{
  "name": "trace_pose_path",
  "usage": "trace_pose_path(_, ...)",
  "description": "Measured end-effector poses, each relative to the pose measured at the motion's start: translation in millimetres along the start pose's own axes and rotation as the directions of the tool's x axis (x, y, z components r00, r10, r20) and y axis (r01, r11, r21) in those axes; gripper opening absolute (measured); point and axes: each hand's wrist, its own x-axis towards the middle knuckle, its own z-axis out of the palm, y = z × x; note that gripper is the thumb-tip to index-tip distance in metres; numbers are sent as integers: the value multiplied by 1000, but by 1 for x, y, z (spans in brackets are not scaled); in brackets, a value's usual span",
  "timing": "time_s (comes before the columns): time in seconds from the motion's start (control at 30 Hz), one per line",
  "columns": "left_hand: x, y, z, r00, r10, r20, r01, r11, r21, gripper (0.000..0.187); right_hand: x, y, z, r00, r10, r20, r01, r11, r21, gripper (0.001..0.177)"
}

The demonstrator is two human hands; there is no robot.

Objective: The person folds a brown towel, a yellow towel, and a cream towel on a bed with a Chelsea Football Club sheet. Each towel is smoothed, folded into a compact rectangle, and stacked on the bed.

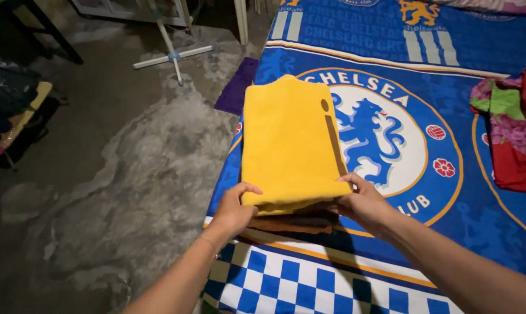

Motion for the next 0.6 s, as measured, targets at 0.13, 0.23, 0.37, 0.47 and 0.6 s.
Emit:
trace_pose_path(0.13, 5, 3, -18, 978, -125, 168, 118, 992, 52, 44, -12, 2, 3, 997, 36, 72, -29, 995, -93, 37)
trace_pose_path(0.23, 18, 9, -40, 876, -382, 295, 399, 917, 0, 52, -18, -2, -1, 970, 160, 184, -119, 969, -215, 45)
trace_pose_path(0.37, 72, 18, -56, 903, -399, 159, 426, 880, -210, 74, 2, -35, -21, 980, 182, 81, -136, 911, -390, 60)
trace_pose_path(0.47, 132, 25, -48, 969, -215, 125, 248, 817, -520, 66, 39, -64, -19, 992, 90, -83, -106, 972, -208, 83)
trace_pose_path(0.6, 192, 48, -34, 971, -170, 170, 233, 844, -483, 52, 82, -101, -4, 969, -182, -167, 71, 851, -520, 88)
